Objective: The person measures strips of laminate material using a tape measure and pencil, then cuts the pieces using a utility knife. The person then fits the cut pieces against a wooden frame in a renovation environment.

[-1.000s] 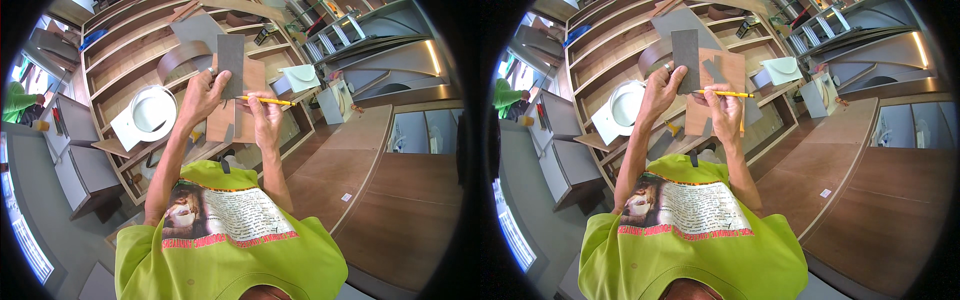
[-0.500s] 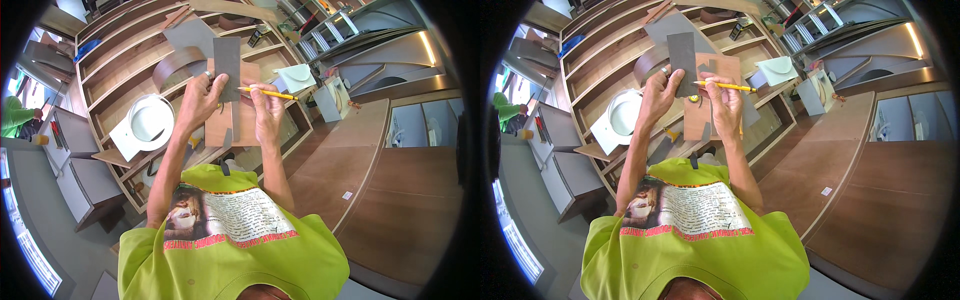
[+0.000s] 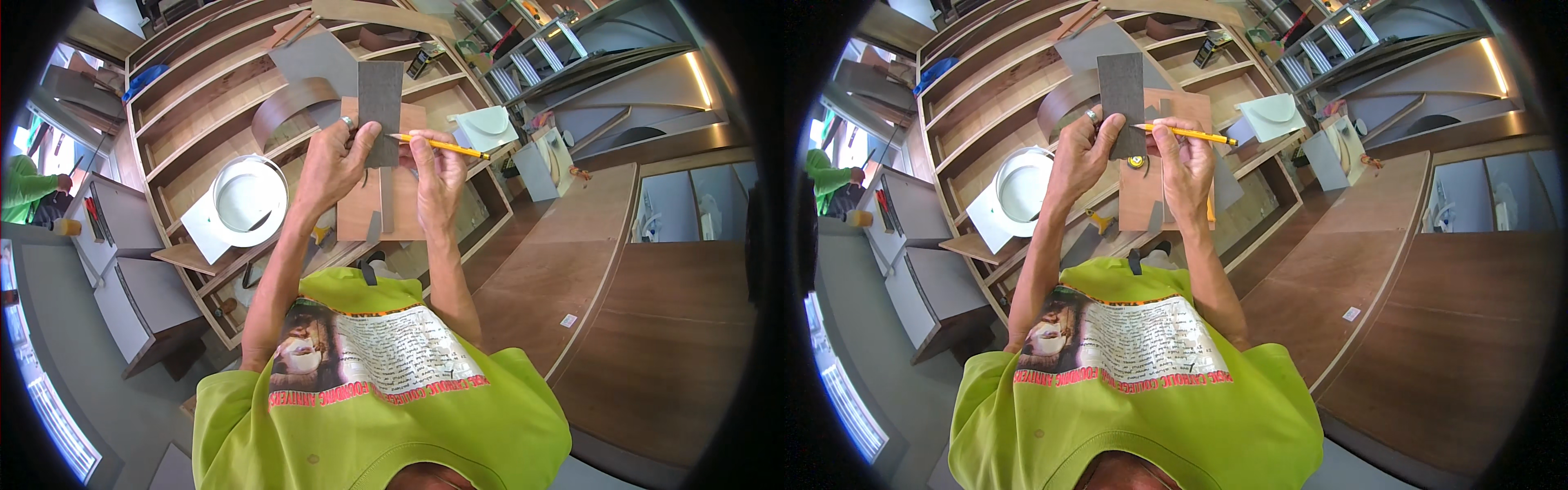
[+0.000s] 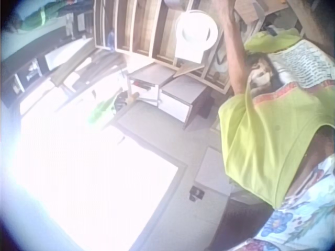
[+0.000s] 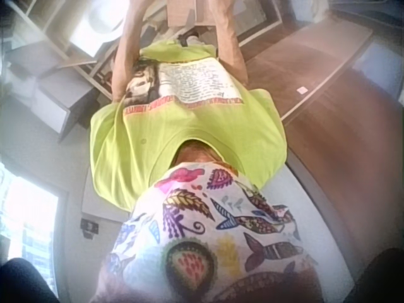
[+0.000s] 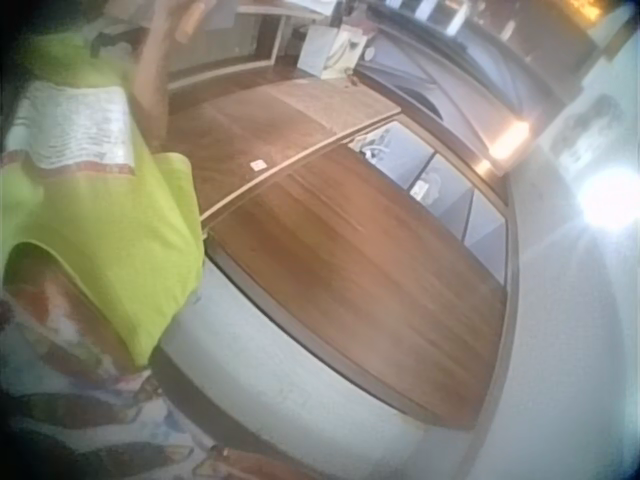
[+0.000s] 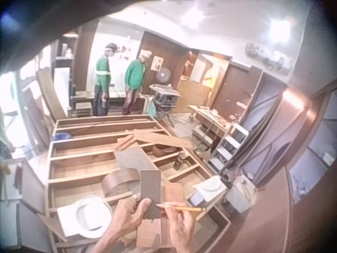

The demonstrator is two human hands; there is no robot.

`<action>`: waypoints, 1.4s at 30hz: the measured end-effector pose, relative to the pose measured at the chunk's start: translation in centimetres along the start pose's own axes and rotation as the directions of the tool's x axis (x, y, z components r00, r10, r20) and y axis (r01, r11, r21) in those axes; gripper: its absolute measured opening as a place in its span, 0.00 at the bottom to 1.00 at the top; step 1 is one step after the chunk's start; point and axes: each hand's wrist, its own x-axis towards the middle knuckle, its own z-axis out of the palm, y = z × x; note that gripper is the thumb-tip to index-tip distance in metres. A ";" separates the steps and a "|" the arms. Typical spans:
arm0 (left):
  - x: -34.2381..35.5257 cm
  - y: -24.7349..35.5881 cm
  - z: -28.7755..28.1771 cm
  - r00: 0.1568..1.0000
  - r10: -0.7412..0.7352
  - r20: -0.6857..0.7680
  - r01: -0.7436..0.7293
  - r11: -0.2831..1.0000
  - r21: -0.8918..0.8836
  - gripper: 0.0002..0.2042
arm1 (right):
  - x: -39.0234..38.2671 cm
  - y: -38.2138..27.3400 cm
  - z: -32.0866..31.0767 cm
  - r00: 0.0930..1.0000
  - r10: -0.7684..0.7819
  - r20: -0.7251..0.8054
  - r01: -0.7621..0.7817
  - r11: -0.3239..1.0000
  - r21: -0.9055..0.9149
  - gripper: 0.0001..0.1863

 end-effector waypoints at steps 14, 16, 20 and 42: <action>0.8 -0.3 -0.7 1.000 0.009 -0.020 -0.007 0.995 0.096 0.18 | 0.6 0.4 0.4 1.000 0.019 0.015 -0.019 1.000 0.009 0.08; 0.9 -0.1 -0.8 1.000 0.006 -0.027 -0.004 0.996 0.094 0.18 | 0.6 0.4 0.4 1.000 0.027 0.011 -0.027 0.999 -0.018 0.08; 1.1 -0.1 -0.9 0.999 0.002 -0.038 0.000 0.998 0.063 0.17 | 0.5 0.3 0.4 0.999 0.053 0.006 -0.052 0.997 -0.062 0.07; 2.9 -0.6 -1.6 0.988 0.151 -0.009 -0.145 0.962 0.233 0.14 | -1.1 1.7 -2.1 0.979 0.203 -0.029 -0.205 0.960 -0.188 0.11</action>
